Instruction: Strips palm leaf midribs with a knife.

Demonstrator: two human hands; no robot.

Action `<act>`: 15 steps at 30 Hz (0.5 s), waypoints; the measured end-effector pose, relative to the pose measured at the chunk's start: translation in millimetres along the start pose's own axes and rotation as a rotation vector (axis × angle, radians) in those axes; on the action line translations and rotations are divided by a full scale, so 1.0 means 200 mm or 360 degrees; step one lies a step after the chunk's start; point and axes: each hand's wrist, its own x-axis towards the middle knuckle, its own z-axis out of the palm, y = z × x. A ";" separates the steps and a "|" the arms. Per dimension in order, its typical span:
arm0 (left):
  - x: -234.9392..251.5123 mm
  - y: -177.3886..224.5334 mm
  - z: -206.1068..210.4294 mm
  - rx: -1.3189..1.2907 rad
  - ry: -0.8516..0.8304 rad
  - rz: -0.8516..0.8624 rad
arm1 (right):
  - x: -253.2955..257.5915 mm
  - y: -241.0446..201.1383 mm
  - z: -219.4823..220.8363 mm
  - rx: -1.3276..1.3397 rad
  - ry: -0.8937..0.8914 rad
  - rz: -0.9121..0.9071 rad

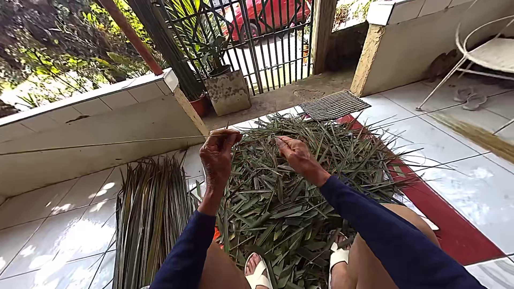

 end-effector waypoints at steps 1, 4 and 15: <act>0.00 0.00 0.01 0.0019 -0.0030 0.0019 | 0.00 -0.02 0.02 0.0025 -0.0039 -0.0015; -0.02 0.00 0.04 0.0080 -0.0112 0.0069 | 0.01 -0.05 0.06 0.0069 -0.0102 -0.0046; -0.04 0.00 0.10 0.0141 -0.0224 0.0154 | 0.00 -0.03 0.02 0.0034 -0.0182 -0.0051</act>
